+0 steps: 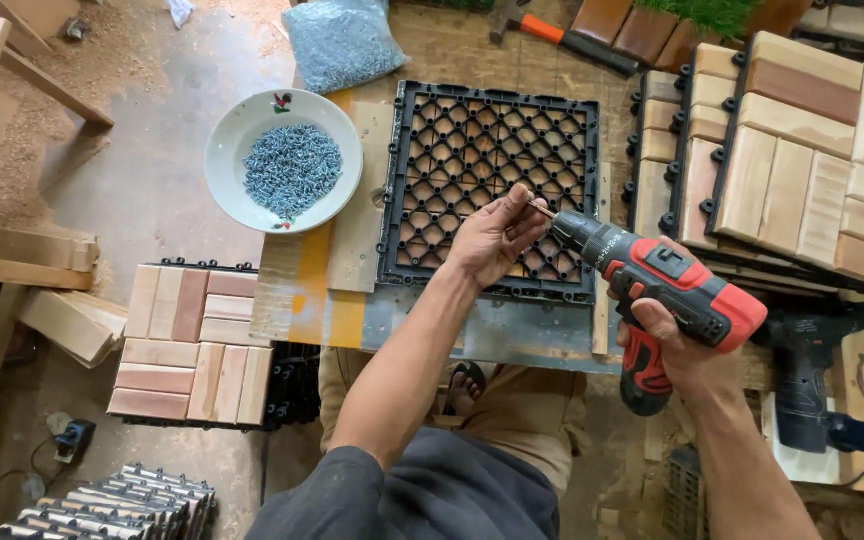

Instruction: Securing wooden tiles to a plastic grid base using screws and a power drill to create interlocking deck tiles.

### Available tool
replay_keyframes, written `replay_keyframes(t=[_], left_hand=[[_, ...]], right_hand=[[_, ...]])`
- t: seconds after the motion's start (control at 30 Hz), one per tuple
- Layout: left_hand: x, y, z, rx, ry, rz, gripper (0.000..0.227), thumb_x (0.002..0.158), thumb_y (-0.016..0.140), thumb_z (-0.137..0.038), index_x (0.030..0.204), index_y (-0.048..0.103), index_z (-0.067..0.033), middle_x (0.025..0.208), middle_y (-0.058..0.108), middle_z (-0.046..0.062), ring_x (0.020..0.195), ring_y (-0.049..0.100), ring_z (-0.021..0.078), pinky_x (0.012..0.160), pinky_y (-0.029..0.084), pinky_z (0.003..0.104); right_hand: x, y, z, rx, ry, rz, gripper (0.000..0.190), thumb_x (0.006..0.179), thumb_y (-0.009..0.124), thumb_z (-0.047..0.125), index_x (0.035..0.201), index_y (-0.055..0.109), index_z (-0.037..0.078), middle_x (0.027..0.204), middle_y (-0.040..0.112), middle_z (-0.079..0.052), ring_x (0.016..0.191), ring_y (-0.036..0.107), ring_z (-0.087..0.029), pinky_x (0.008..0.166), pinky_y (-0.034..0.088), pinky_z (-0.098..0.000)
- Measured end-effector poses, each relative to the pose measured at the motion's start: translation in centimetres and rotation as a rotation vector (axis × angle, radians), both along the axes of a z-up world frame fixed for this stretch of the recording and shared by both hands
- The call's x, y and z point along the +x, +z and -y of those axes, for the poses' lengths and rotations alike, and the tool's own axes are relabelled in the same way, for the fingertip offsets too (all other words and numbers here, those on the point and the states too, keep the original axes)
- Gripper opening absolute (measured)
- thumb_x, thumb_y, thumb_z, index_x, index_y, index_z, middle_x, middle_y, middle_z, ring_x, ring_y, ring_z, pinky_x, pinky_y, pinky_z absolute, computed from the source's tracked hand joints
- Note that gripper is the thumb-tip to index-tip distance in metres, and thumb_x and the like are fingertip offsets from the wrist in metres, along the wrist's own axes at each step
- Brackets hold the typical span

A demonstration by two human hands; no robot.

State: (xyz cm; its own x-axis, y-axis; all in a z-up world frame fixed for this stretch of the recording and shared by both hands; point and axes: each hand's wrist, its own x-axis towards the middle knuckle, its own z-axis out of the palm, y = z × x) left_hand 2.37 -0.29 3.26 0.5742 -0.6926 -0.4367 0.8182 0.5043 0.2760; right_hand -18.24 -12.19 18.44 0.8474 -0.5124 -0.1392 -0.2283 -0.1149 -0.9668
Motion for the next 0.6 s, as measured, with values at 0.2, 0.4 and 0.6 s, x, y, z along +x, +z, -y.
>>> replay_keyframes(t=[0.2,0.4,0.6], left_hand=[[0.5,1.8,-1.5,0.043,-0.283,0.139,0.032,0.089,0.078,-0.022,0.101,0.073,0.0071,0.083,0.077,0.018,0.070,0.076,0.0201,0.066,0.066,0.025],[-0.5,1.9,0.3,-0.041,-0.130,0.016,0.033,0.090,0.077,-0.022,0.107,0.073,0.0053,0.100,0.077,0.019,0.080,0.077,0.0206,0.074,0.067,0.030],[0.5,6.2,-0.5,0.643,-0.234,0.554,0.054,0.080,0.071,-0.050,0.095,0.076,0.0018,0.083,0.078,0.016,0.060,0.069,0.0157,0.059,0.061,0.029]], right_hand=[[-1.2,1.0,2.1,-0.374,0.182,-0.040,0.083,0.070,0.085,0.011,0.147,0.054,0.007,0.119,0.071,-0.011,0.098,0.076,-0.023,0.085,0.061,-0.0300],[-1.2,-0.1,1.6,-0.348,0.111,0.063,0.081,0.076,0.082,0.007,0.150,0.049,0.005,0.121,0.071,-0.015,0.100,0.075,-0.025,0.092,0.062,-0.0330],[2.3,4.7,2.4,-0.385,0.112,-0.220,0.083,0.086,0.072,0.013,0.163,0.043,0.002,0.085,0.069,-0.015,0.064,0.065,-0.022,0.069,0.058,-0.0334]])
